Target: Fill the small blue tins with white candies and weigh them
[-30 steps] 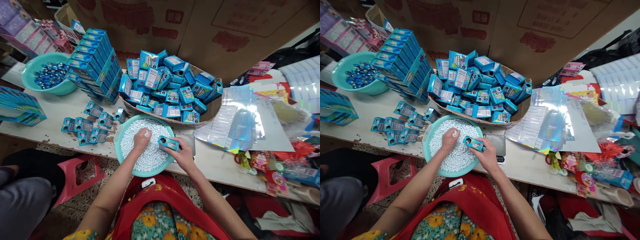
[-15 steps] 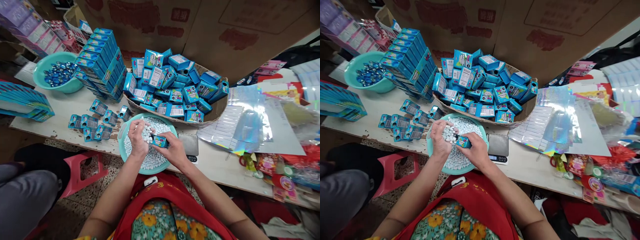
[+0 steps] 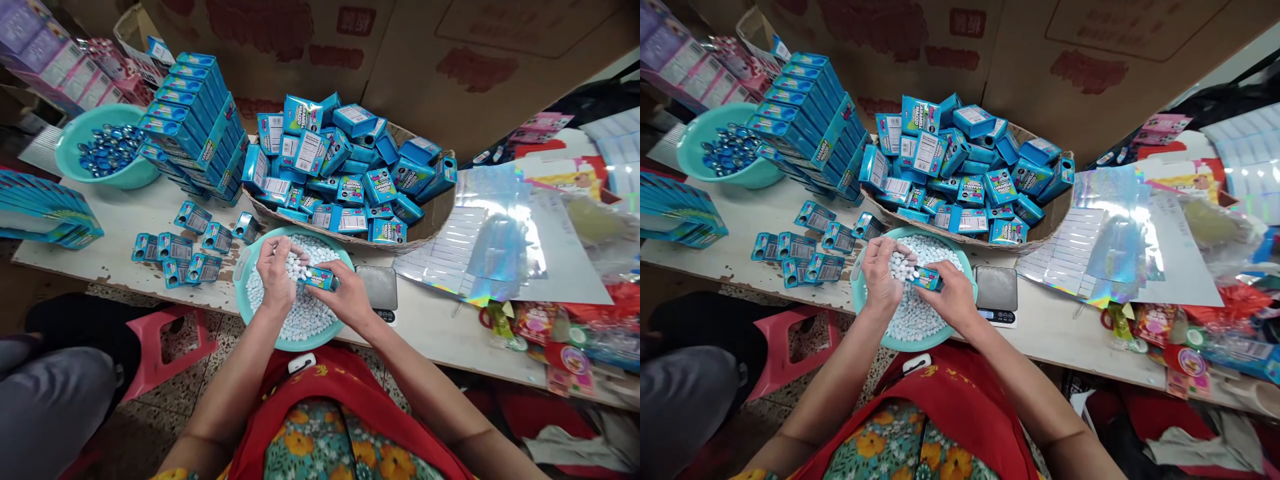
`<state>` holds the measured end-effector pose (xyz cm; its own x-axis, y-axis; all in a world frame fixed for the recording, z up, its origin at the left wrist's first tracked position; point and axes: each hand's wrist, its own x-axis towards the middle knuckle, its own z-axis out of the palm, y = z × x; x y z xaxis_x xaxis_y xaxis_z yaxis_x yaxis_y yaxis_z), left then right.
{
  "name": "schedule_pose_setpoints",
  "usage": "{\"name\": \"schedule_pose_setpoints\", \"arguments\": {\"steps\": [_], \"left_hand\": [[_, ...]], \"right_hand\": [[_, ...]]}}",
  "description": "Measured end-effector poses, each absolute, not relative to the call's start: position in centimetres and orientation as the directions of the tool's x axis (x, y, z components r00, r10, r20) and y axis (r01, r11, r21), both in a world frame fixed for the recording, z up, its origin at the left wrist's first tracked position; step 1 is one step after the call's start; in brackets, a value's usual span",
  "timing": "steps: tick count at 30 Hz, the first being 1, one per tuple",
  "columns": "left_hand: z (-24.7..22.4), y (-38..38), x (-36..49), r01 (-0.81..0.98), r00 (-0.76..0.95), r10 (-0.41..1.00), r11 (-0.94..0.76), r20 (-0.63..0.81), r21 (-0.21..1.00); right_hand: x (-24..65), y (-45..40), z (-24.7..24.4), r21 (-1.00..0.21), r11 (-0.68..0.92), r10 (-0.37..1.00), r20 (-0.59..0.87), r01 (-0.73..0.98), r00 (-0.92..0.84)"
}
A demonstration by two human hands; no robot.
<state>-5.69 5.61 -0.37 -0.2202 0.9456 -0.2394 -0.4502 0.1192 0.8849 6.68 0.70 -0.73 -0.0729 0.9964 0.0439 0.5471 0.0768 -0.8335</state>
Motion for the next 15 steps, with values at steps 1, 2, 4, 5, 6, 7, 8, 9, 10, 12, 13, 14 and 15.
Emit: {"name": "schedule_pose_setpoints", "arguments": {"steps": [1, 2, 4, 5, 6, 7, 8, 9, 10, 12, 13, 14, 15], "left_hand": [[-0.3, 5.7, -5.7, -0.447, -0.229, 0.944, 0.113, -0.235, 0.887], [-0.2, 5.7, -5.6, -0.445, -0.242, 0.942, 0.104, -0.231, 0.890], [0.1, 5.8, -5.6, -0.442, -0.261, 0.940, 0.085, -0.219, 0.893], [0.2, 5.8, -5.5, -0.440, -0.264, 0.942, 0.075, -0.209, 0.895], [0.4, 5.8, -5.5, -0.437, -0.263, 0.945, 0.066, -0.197, 0.897], [0.5, 5.9, -5.5, -0.435, -0.259, 0.948, 0.057, -0.185, 0.899], [0.6, 5.9, -5.4, -0.435, -0.257, 0.950, 0.049, -0.176, 0.899], [0.7, 5.9, -5.4, -0.439, -0.258, 0.950, 0.045, -0.174, 0.897], [0.8, 6.0, -5.4, -0.447, -0.257, 0.950, 0.047, -0.178, 0.893], [0.8, 6.0, -5.5, -0.462, -0.253, 0.950, 0.050, -0.186, 0.885], [0.8, 6.0, -5.5, -0.465, -0.252, 0.950, 0.049, -0.185, 0.884], [0.7, 6.0, -5.5, -0.465, -0.251, 0.950, 0.048, -0.183, 0.884], [0.7, 5.9, -5.6, -0.461, -0.252, 0.951, 0.046, -0.181, 0.886]], "right_hand": [[6.7, 0.7, -0.6, -0.835, 0.076, 0.997, 0.048, 0.546, -0.066], [6.7, 0.8, -0.5, -0.834, 0.077, 0.997, 0.053, 0.546, -0.059], [6.6, 0.8, -0.4, -0.834, 0.083, 0.996, 0.061, 0.546, -0.058], [6.6, 0.9, -0.4, -0.834, 0.085, 0.996, 0.063, 0.545, -0.059], [6.6, 0.9, -0.4, -0.835, 0.086, 0.996, 0.064, 0.544, -0.060], [6.6, 1.0, -0.4, -0.835, 0.086, 0.996, 0.064, 0.543, -0.059], [6.6, 1.0, -0.4, -0.837, 0.083, 0.996, 0.062, 0.541, -0.057], [6.6, 1.0, -0.5, -0.839, 0.082, 0.997, 0.062, 0.537, -0.056], [6.6, 1.1, -0.5, -0.842, 0.082, 0.997, 0.062, 0.533, -0.055], [6.5, 1.2, -0.7, -0.850, 0.093, 0.995, 0.070, 0.518, -0.064], [6.5, 1.2, -0.8, -0.855, 0.100, 0.995, 0.075, 0.510, -0.069], [6.5, 1.2, -0.8, -0.859, 0.105, 0.994, 0.080, 0.501, -0.072], [6.5, 1.2, -0.8, -0.862, 0.108, 0.994, 0.085, 0.496, -0.069]]}}
